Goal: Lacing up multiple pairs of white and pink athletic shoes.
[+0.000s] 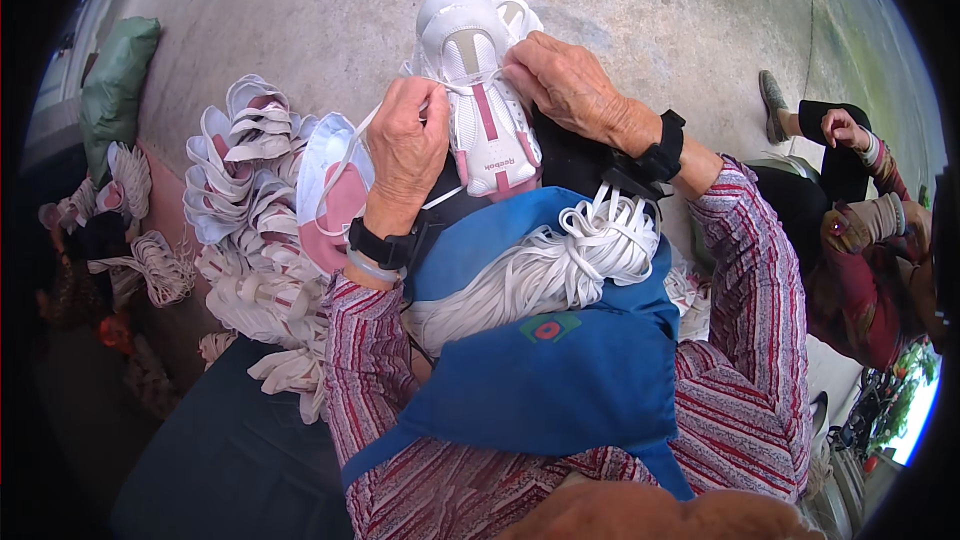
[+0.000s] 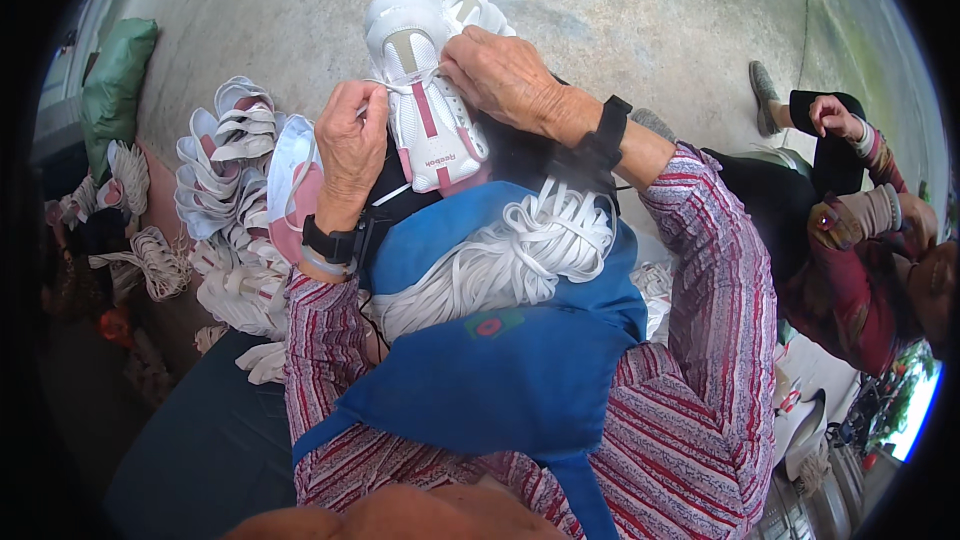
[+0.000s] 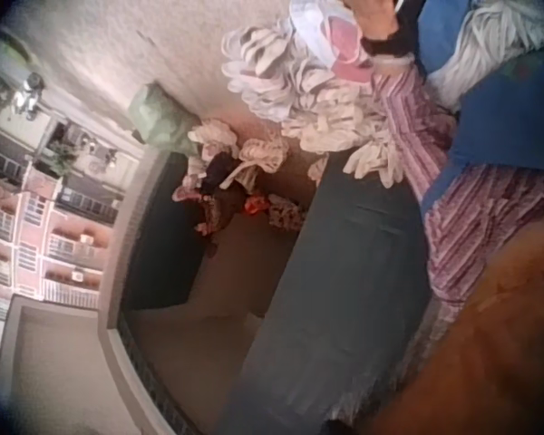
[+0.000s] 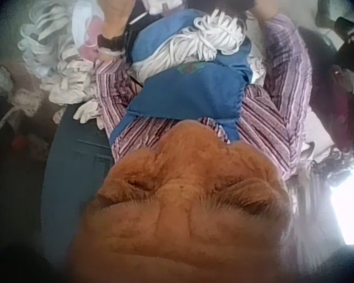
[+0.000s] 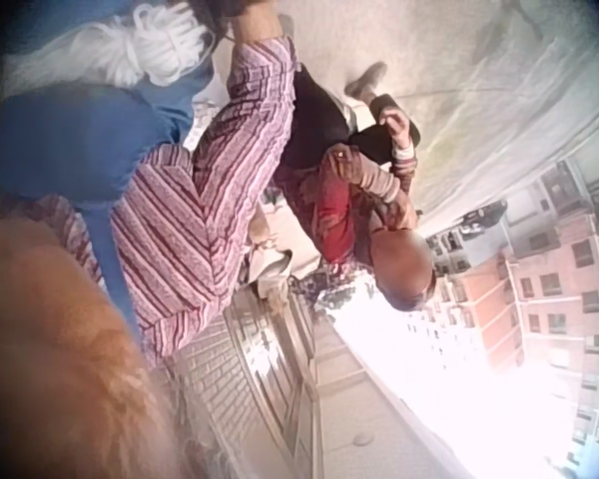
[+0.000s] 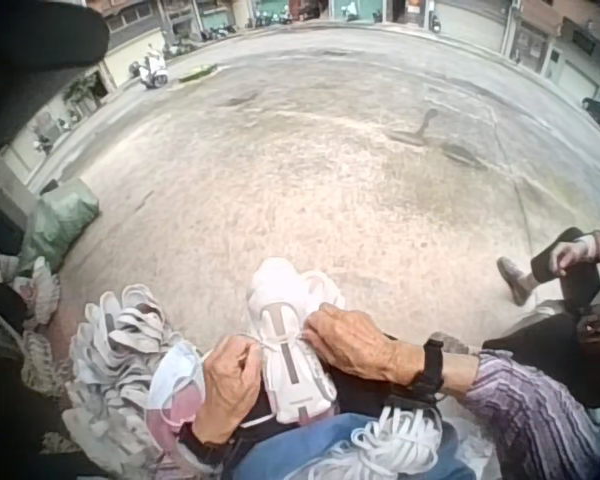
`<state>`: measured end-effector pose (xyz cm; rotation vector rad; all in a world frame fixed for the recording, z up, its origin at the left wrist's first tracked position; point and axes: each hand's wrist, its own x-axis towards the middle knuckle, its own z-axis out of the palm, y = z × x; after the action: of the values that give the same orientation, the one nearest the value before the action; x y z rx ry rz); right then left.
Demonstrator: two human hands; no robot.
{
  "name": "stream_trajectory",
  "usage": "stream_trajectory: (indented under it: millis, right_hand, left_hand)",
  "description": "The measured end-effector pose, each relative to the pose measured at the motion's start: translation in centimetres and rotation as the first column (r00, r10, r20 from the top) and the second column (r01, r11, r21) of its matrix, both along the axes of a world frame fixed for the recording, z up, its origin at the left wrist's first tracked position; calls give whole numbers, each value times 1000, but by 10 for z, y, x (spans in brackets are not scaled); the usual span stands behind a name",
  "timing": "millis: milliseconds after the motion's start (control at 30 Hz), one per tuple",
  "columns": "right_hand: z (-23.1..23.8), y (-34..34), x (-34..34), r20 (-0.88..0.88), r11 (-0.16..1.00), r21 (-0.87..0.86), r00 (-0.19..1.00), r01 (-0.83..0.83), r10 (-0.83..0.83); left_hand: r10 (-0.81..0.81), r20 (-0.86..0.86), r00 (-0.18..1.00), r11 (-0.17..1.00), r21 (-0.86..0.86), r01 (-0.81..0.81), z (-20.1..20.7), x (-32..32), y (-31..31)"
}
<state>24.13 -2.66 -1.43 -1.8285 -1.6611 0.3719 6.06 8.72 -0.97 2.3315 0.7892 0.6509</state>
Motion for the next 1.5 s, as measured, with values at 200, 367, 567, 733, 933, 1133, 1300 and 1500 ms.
stream_trajectory:
  millis: [200,367,567,733,933,1133,1300,1500]
  right_hand:
    - [2,-1,-5,22,998,-59,1000,-1,2]
    - [31,13,-2,251,972,-205,954,-116,167]
    - [5,27,18,-16,966,-152,977,-211,211]
    - [3,0,-6,-110,998,6,992,57,-56]
    - [-14,7,-21,70,996,83,997,26,-32]
    - [5,1,-29,269,999,36,963,-25,14]
    - [-3,11,-46,328,993,55,941,-103,80]
    - [-4,-4,-59,127,983,145,983,111,-130]
  left_hand:
    - [60,149,987,989,-146,-38,-9,-5,2]
    - [-39,59,998,995,92,33,-2,-5,-1]
    - [-95,-274,957,971,188,150,12,-7,-20]
    - [-73,-414,908,990,78,116,22,0,-21]
    - [-81,-256,963,977,170,127,-4,-11,-18]
    - [-58,-135,989,983,167,81,-4,-8,-9]
    - [-83,-148,985,988,114,100,-16,-16,-6]
    - [-69,-35,997,973,216,75,-14,-9,-20]
